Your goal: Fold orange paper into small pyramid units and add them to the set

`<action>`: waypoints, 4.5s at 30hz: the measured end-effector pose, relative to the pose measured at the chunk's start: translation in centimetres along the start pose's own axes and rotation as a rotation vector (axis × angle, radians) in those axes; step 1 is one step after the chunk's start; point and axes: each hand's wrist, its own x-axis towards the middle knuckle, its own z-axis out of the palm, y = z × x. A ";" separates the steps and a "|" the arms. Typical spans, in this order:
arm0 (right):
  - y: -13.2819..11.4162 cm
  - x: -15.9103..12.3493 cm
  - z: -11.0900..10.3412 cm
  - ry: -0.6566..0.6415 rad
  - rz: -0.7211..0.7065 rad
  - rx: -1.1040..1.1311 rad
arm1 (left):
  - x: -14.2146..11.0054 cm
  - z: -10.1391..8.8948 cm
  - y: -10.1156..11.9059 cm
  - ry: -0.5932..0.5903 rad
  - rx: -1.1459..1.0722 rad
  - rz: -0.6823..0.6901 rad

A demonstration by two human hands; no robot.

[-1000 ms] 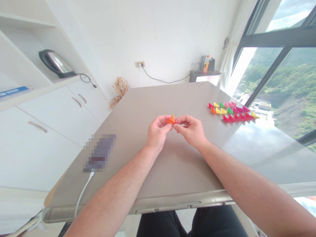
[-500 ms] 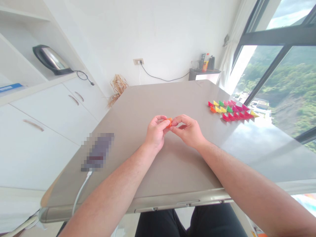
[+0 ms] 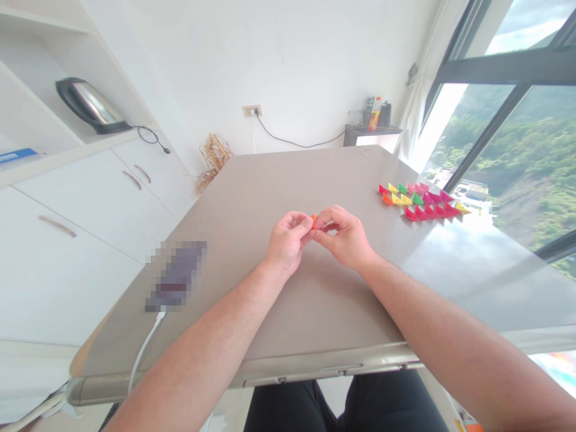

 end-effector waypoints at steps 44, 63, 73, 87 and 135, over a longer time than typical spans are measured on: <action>0.1 0.8 -1.2 0.042 0.223 0.014 | 0.2 -0.8 0.0 -0.146 0.355 0.169; -0.1 0.9 -1.7 -0.015 0.351 0.017 | 0.4 -1.1 -0.4 -0.085 0.472 0.222; 0.4 1.1 -1.9 0.009 0.413 0.194 | 0.3 -1.0 -0.1 -0.015 0.537 0.251; 0.7 0.9 -1.6 -0.051 0.445 0.197 | 0.2 -0.8 -0.3 -0.002 0.471 0.251; -0.1 0.6 -2.0 -0.169 0.223 0.226 | -0.4 0.1 0.9 0.006 0.442 0.170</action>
